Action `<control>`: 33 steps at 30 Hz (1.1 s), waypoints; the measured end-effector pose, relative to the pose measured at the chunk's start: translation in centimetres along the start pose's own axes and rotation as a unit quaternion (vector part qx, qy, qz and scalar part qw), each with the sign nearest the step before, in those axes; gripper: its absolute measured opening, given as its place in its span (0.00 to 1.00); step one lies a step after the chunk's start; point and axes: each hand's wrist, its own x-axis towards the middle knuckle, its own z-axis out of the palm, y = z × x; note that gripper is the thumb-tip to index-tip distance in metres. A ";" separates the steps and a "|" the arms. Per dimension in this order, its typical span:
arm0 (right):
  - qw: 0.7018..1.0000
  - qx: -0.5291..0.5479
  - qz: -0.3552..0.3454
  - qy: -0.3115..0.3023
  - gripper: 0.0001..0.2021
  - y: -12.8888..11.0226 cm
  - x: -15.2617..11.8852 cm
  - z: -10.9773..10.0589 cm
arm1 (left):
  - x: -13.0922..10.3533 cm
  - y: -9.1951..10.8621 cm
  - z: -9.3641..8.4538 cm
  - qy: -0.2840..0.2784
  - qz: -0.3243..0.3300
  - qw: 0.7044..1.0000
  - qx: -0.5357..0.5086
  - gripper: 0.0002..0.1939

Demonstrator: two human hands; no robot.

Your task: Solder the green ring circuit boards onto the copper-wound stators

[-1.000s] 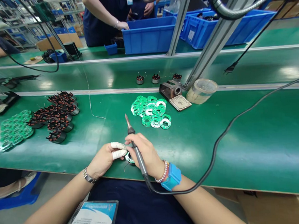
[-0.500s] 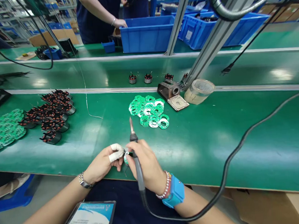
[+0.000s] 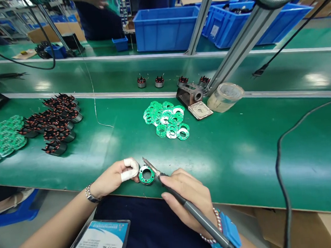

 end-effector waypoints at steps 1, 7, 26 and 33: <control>1.000 0.004 0.004 0.003 0.14 0.0 -0.1 0.0 | 0.0 0.0 0.0 -0.001 0.000 1.000 0.003 0.11; 0.999 -0.025 0.022 -0.011 0.13 1.1 0.0 1.3 | 0.1 0.1 0.0 -0.007 0.003 1.000 0.017 0.09; 0.998 -0.052 0.024 -0.042 0.13 1.2 0.6 3.2 | -0.9 -0.2 1.3 0.060 0.006 0.998 0.030 0.13; 1.000 -0.016 0.006 -0.009 0.14 -0.4 0.8 -0.4 | -0.9 -0.1 1.4 0.065 0.000 0.997 0.032 0.11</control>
